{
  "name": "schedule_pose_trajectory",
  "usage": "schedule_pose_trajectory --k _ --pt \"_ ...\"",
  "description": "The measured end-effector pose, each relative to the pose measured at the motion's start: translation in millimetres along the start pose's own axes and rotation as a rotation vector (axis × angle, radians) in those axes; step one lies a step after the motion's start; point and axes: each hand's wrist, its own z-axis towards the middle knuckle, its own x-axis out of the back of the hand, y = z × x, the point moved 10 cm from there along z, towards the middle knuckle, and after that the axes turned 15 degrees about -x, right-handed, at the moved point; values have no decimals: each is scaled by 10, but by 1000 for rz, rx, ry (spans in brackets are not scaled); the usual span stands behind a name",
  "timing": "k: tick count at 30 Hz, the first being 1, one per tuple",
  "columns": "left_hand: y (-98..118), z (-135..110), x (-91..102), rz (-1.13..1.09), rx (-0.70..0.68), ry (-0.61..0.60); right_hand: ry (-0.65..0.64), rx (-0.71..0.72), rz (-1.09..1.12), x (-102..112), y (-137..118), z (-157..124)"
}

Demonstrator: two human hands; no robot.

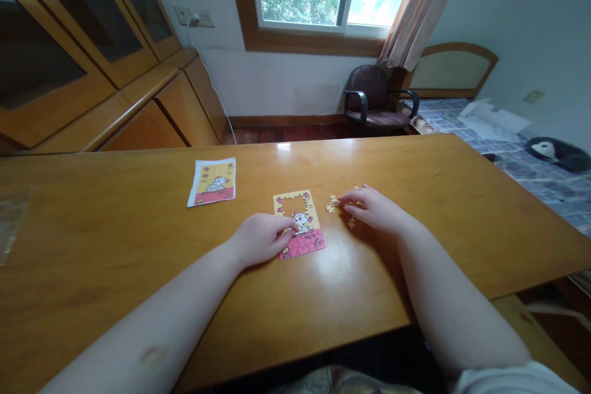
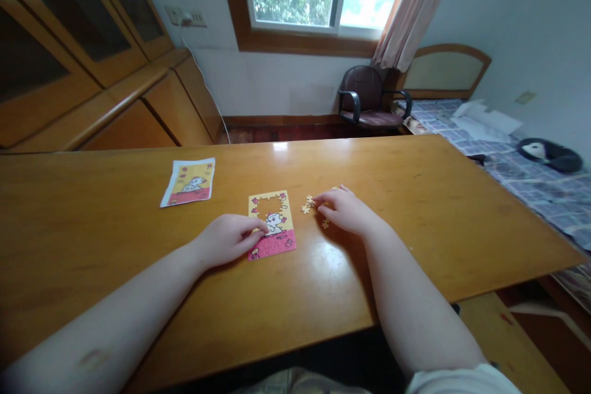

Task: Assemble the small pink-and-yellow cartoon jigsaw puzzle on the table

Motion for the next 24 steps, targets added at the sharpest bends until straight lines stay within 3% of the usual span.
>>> schedule_pose_trajectory --k 2,5,8,12,18,20,24 --pt "-6 -3 -3 -6 -1 4 76 -35 77 160 54 -34" --pt "-17 -10 -8 -14 -3 10 297 -253 55 445 357 -49" --pt "-14 -10 -14 -13 -13 11 232 -410 -31 383 588 4" --pt "-7 -6 -13 -11 -17 8 112 -361 -46 146 551 115" --pt "6 0 11 -17 -12 11 185 -178 -39 83 301 218" --pt "5 0 15 -19 -11 15 220 -206 -22 151 351 201" --pt "5 -1 7 -18 -14 16 244 -404 -49 275 659 121"
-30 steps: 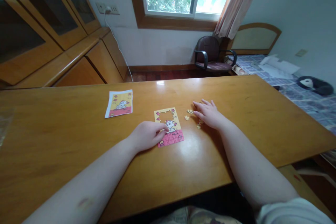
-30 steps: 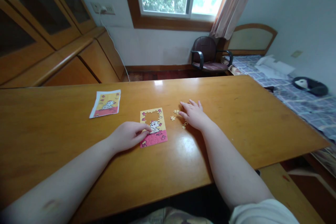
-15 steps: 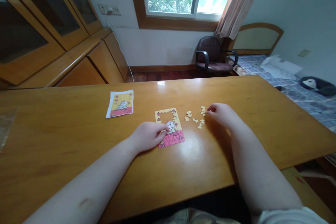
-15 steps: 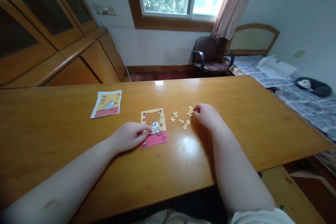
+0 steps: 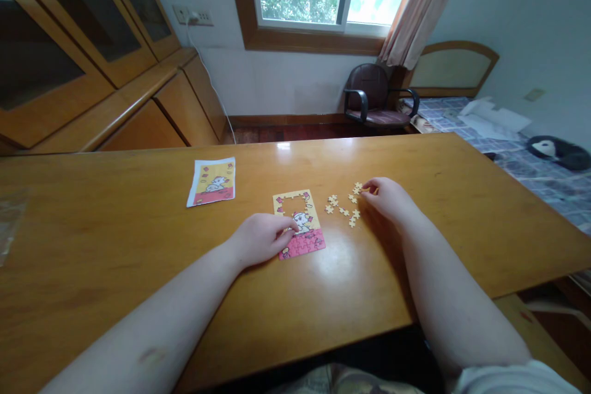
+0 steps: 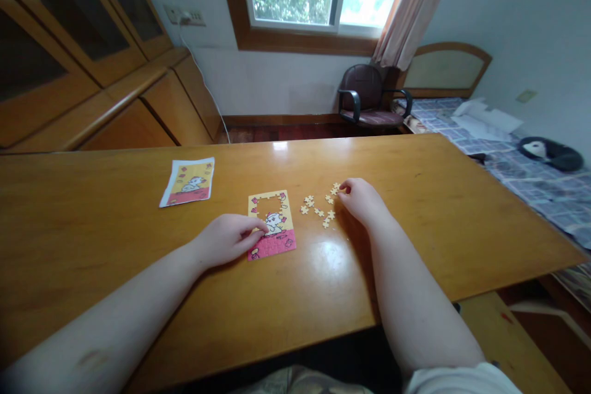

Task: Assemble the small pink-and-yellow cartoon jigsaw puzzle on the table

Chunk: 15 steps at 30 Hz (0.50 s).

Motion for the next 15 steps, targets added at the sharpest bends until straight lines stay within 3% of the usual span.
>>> schedule_pose_trajectory --k 4,9,13,15 --pt "-6 0 -11 3 7 -10 -48 -46 -24 -86 91 51" --pt "-6 5 -17 5 -3 -17 -4 103 1 -212 -209 80" --pt "-2 6 -11 6 -2 -17 45 144 73 -104 -300 15" --pt "0 7 -5 9 3 -15 8 112 89 -45 -245 -42"
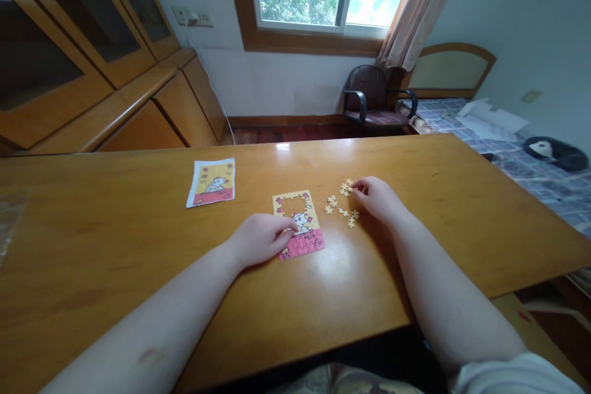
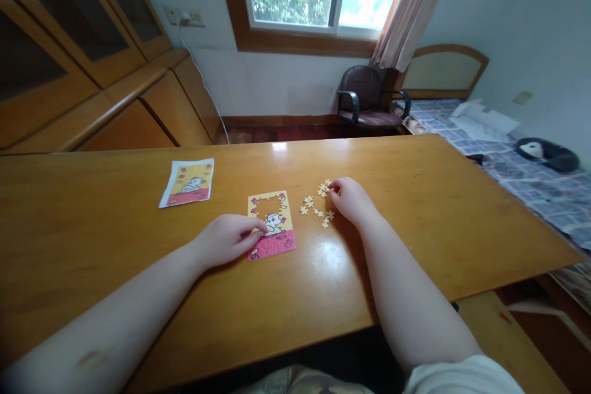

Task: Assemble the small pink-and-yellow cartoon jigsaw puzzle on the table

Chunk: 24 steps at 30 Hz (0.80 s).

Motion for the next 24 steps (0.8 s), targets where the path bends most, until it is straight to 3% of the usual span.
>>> schedule_pose_trajectory --k 4,7,12,18,24 --pt "7 4 -8 0 -1 -4 -315 -101 10 -136 129 -175" --pt "-2 2 -24 -4 0 -11 -390 -101 -19 -219 109 -260" --pt "-22 -7 -25 -13 5 -9 -373 27 9 -323 -101 -316" --pt "-31 -20 -27 -22 20 -12 -124 253 45 -170 -370 -333" --pt "-18 -1 -20 -19 21 -20 -153 407 77 -314 -561 -377"
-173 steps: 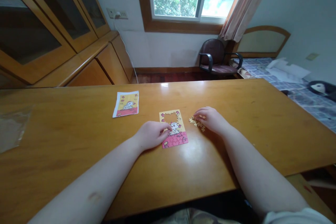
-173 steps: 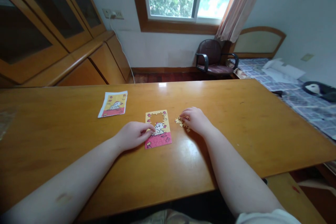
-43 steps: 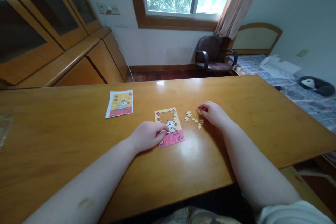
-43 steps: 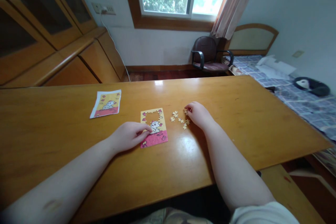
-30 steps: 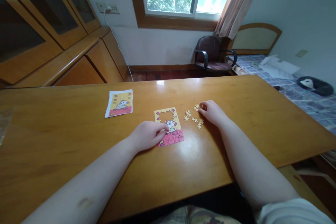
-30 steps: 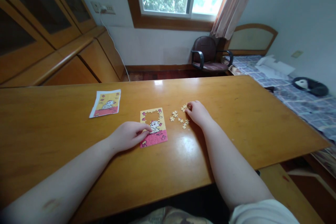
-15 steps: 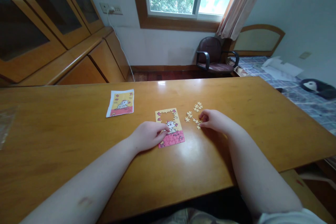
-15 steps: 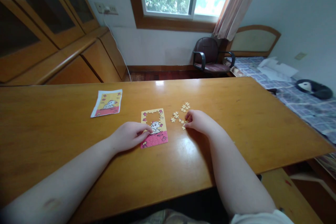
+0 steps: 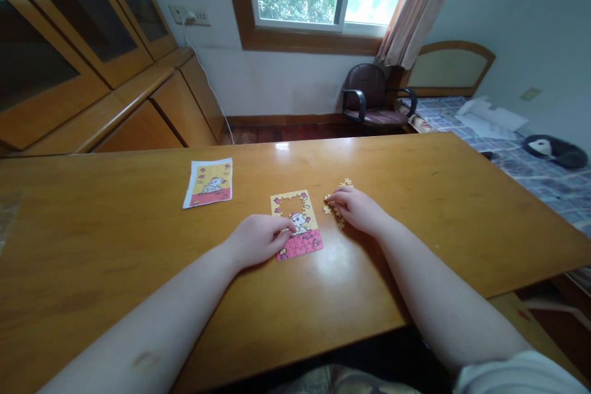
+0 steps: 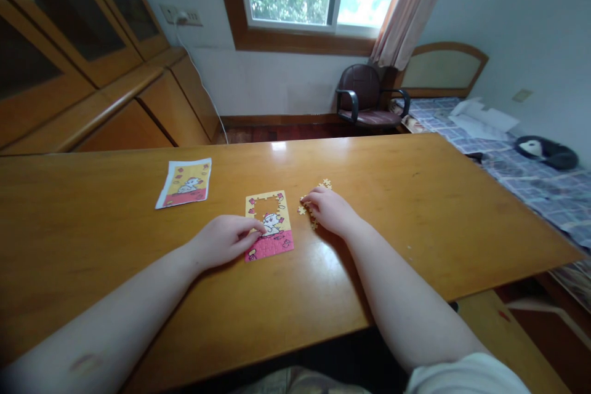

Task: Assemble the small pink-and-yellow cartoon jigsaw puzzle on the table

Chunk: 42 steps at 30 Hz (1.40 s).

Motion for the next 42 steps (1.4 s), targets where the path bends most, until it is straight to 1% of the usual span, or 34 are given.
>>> schedule_pose_trajectory --k 2,5,7,12,16,19,24,26,29,31,33,37,40,42 --pt "-3 1 -6 0 5 -7 -5 29 26 -15 -29 4" --pt "-5 -2 -13 7 7 -9 24 38 30 11 -32 6" --pt "-8 -4 -16 11 7 -7 37 36 4 21 -25 5" --pt "-13 -1 -14 15 7 -4 13 27 -68 -9 -20 -9" --pt "-9 1 -15 9 -7 0 94 4 -110 32 14 7" --pt "-19 -6 -14 8 -2 5 141 9 -134 17 30 50" --pt "-33 -17 14 4 21 26 157 43 -125 -34 19 110" --pt "-33 -19 28 -3 23 35 172 -16 -128 5 48 122" --pt "-56 -32 58 -27 40 54 207 -180 -180 117 84 126" --pt "-106 -50 90 -45 78 74 180 -273 -241 138 50 142" --pt "-183 -76 139 -53 134 107 125 -345 -303 101 -3 176" --pt "-381 -159 267 -58 272 217 94 -399 -370 -9 -86 249" --pt "-492 -209 313 -101 333 285 117 -401 -314 -62 -53 266" --pt "-540 -230 320 -130 354 317 133 -367 -243 -74 -30 266"
